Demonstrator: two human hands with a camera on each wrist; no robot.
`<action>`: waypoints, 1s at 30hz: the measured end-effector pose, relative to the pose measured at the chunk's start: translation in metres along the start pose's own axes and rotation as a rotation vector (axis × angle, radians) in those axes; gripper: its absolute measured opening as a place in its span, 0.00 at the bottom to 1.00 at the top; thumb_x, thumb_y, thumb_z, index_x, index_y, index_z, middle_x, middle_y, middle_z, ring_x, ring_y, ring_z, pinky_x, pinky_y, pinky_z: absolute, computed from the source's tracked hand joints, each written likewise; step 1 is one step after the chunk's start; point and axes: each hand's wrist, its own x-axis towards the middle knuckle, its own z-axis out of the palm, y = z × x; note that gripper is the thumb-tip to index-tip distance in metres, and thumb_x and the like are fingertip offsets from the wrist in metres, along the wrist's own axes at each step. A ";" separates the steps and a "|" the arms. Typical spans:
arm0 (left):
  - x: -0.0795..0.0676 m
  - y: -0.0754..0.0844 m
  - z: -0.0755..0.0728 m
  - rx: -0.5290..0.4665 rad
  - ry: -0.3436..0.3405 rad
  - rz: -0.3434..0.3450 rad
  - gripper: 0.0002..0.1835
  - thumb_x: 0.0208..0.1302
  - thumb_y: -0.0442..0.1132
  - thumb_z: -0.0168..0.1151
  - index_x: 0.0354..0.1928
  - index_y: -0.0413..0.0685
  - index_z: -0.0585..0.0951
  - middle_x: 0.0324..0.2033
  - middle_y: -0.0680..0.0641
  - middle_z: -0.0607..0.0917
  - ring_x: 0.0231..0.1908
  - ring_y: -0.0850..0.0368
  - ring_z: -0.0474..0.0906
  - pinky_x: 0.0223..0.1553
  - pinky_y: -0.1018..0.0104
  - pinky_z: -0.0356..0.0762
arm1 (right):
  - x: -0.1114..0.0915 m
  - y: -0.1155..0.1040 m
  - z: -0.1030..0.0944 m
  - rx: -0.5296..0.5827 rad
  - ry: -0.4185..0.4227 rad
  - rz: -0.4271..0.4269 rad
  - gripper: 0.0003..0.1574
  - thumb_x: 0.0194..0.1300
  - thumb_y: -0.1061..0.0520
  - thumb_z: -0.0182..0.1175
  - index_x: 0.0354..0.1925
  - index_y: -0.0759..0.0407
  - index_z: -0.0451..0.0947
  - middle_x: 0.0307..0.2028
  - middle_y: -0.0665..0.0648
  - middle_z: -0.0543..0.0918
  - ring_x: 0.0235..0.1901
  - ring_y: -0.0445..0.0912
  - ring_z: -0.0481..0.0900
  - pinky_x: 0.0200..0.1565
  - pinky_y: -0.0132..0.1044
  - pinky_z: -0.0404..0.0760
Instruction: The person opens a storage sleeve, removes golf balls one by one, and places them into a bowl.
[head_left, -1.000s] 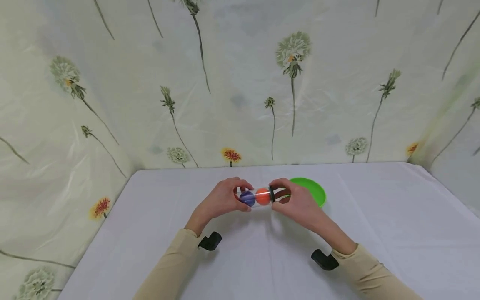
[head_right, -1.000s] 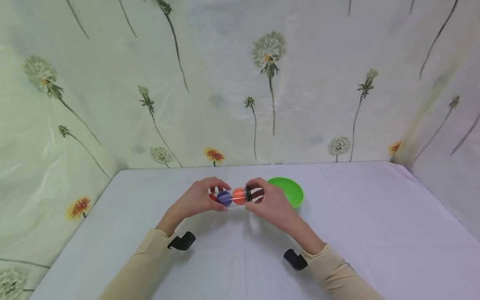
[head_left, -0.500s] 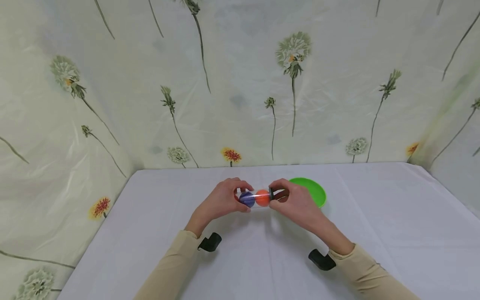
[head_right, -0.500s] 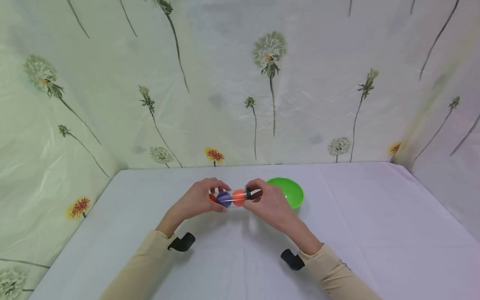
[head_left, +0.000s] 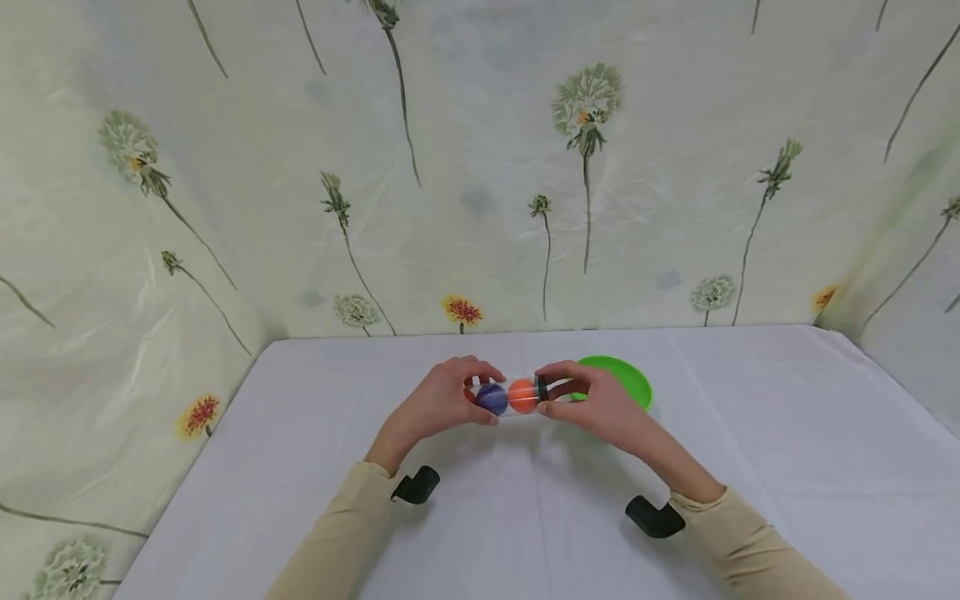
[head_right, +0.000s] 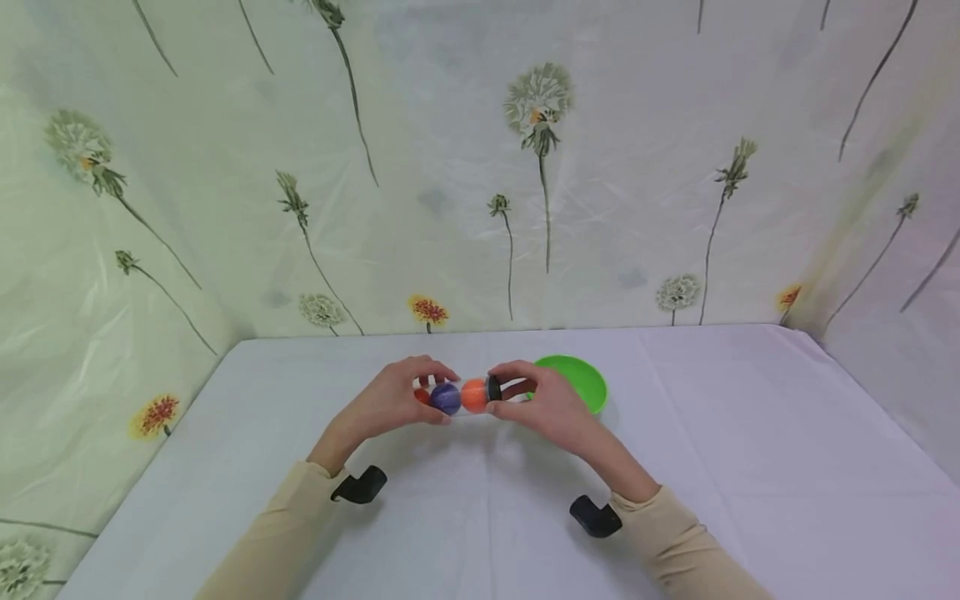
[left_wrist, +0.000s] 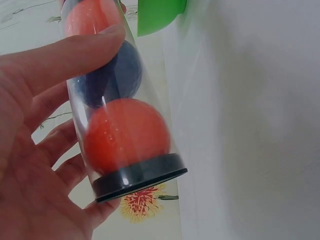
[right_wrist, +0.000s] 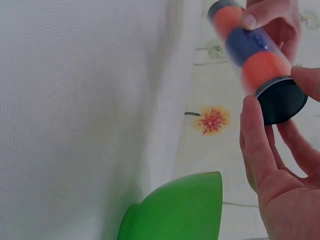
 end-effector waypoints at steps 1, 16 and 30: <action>0.000 0.000 0.000 -0.002 0.001 0.004 0.24 0.50 0.38 0.78 0.51 0.52 0.82 0.39 0.55 0.78 0.42 0.55 0.72 0.42 0.61 0.74 | 0.000 0.000 -0.001 0.007 0.005 0.001 0.28 0.60 0.54 0.69 0.57 0.58 0.78 0.50 0.55 0.83 0.46 0.50 0.82 0.45 0.44 0.80; -0.005 0.000 -0.001 -0.030 0.016 0.035 0.25 0.50 0.37 0.78 0.52 0.50 0.82 0.40 0.54 0.78 0.43 0.53 0.72 0.42 0.60 0.73 | -0.002 -0.003 0.002 0.000 0.064 0.000 0.26 0.56 0.52 0.74 0.53 0.53 0.80 0.46 0.52 0.84 0.43 0.48 0.83 0.45 0.46 0.79; -0.007 -0.002 -0.006 -0.058 -0.021 0.022 0.24 0.54 0.36 0.76 0.54 0.50 0.82 0.44 0.54 0.81 0.47 0.51 0.73 0.47 0.58 0.72 | -0.005 -0.005 0.003 0.151 0.060 0.040 0.25 0.59 0.56 0.70 0.54 0.60 0.79 0.49 0.58 0.83 0.45 0.50 0.84 0.46 0.43 0.80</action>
